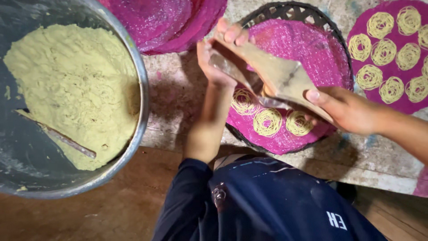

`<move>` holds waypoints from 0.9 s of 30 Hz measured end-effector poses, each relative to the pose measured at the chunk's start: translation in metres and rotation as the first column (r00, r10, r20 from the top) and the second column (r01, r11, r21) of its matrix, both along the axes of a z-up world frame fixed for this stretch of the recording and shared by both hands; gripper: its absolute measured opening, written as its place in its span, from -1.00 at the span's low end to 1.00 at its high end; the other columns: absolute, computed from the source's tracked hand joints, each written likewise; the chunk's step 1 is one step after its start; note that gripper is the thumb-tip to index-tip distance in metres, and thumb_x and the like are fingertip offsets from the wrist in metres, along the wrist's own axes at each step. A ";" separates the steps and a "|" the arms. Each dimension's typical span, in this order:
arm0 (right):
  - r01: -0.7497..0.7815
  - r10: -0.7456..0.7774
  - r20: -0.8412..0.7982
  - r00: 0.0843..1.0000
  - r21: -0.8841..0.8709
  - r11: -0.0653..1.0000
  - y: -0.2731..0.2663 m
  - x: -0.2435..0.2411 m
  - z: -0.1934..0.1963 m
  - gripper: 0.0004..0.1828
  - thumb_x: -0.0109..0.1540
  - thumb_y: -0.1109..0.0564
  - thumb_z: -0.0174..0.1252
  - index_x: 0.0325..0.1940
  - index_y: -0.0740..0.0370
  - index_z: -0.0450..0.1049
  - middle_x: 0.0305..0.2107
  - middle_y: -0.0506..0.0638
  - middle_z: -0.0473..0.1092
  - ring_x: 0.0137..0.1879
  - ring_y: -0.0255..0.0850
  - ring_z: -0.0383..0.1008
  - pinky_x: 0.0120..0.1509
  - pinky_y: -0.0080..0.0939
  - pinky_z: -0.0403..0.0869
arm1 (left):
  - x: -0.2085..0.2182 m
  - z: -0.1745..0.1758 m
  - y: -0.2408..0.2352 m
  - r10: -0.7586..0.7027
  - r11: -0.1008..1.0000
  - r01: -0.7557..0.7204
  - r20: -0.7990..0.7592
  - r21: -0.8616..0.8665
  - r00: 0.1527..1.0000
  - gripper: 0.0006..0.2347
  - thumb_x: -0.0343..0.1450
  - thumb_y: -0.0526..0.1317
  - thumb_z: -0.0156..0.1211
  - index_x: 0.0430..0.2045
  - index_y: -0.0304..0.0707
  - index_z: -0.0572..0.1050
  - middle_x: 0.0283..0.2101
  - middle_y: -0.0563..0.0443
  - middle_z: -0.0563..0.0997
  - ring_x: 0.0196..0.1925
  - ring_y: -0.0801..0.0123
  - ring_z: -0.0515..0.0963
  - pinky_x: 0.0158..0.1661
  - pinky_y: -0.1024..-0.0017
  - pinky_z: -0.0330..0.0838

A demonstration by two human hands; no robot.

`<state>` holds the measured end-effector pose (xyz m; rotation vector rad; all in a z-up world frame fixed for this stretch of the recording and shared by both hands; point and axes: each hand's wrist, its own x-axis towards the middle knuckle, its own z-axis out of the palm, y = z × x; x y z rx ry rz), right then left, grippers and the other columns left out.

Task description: The person uses a wooden dough press to extrude yellow dough into spiral shapes on pink circular mats. They repeatedly scoop dough from a metal bowl, press it through the tool, and arrange the resulting noodles on the mats.

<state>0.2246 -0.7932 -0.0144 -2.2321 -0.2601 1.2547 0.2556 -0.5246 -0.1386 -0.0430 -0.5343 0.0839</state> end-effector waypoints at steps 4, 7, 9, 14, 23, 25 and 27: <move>-0.010 0.008 0.048 0.999 0.037 0.999 0.013 -0.005 -0.010 -0.16 0.25 -0.48 -0.36 -0.04 0.25 0.52 -0.44 0.08 0.55 -0.32 -0.13 0.54 -0.21 -0.10 0.52 | 0.007 0.007 0.026 0.015 0.997 -0.018 0.044 0.076 0.999 -0.77 0.53 0.00 -0.04 -0.12 -0.11 0.37 -0.23 0.08 0.51 -0.12 0.40 0.52 0.01 0.39 0.50; 0.014 -0.011 -0.062 0.998 0.054 0.998 0.011 -0.013 -0.015 -0.14 0.29 -0.50 -0.35 -0.11 0.28 0.55 -0.49 0.14 0.53 -0.38 -0.08 0.51 -0.27 -0.05 0.50 | -0.013 0.006 0.030 0.034 0.993 -0.028 -0.049 0.118 0.998 -0.76 0.51 -0.01 -0.05 -0.11 -0.12 0.36 -0.20 0.09 0.50 -0.09 0.39 0.51 -0.01 0.38 0.51; -0.018 0.023 -0.086 0.996 0.055 0.998 0.004 -0.014 -0.014 -0.14 0.31 -0.50 -0.39 -0.14 0.27 0.53 -0.51 0.13 0.51 -0.39 -0.09 0.52 -0.29 -0.06 0.53 | -0.019 0.005 0.021 0.049 0.992 -0.040 -0.075 0.120 0.996 -0.75 0.48 -0.02 -0.05 -0.11 -0.12 0.36 -0.19 0.09 0.49 -0.07 0.37 0.50 0.03 0.34 0.50; -0.010 0.015 0.086 0.996 -0.064 0.998 -0.011 0.004 -0.012 -0.18 0.36 -0.45 -0.31 -0.13 0.30 0.57 -0.49 0.10 0.52 -0.36 -0.13 0.60 -0.21 -0.08 0.56 | 0.006 0.013 -0.005 0.100 0.988 -0.092 -0.063 0.120 0.993 -0.76 0.49 -0.02 -0.06 -0.12 -0.13 0.34 -0.21 0.08 0.47 -0.10 0.34 0.49 0.06 0.25 0.48; 0.041 -0.061 0.049 0.997 0.341 0.939 -0.021 0.015 -0.030 -0.36 0.37 -0.28 -0.13 -0.03 0.35 0.54 -0.37 0.06 0.58 -0.25 -0.18 0.59 -0.11 -0.14 0.55 | -0.011 0.001 0.021 0.400 0.372 0.523 -0.641 0.766 0.655 -0.48 0.52 0.15 -0.51 -0.23 -0.18 0.47 -0.36 0.01 0.52 -0.60 0.51 0.37 -0.67 0.51 0.14; 0.043 -0.070 0.070 0.995 0.333 0.942 -0.022 0.018 -0.038 -0.39 0.36 -0.26 -0.13 0.00 0.33 0.51 -0.36 0.05 0.58 -0.24 -0.20 0.59 -0.10 -0.15 0.54 | -0.026 -0.017 0.015 0.173 0.290 0.618 -0.676 0.730 0.717 -0.33 0.56 0.20 -0.69 -0.10 -0.39 0.44 -0.45 -0.08 0.49 -0.68 0.50 0.39 -0.68 0.55 0.22; 0.090 -0.114 0.044 0.993 0.362 0.928 -0.022 0.016 -0.052 -0.40 0.36 -0.25 -0.12 0.02 0.34 0.49 -0.35 0.06 0.57 -0.23 -0.20 0.59 -0.10 -0.15 0.55 | -0.041 -0.032 0.017 0.225 0.192 0.568 -0.599 0.801 0.768 -0.55 0.54 0.01 -0.42 0.08 -0.23 0.40 -0.35 0.03 0.59 -0.68 0.60 0.31 -0.68 0.61 0.17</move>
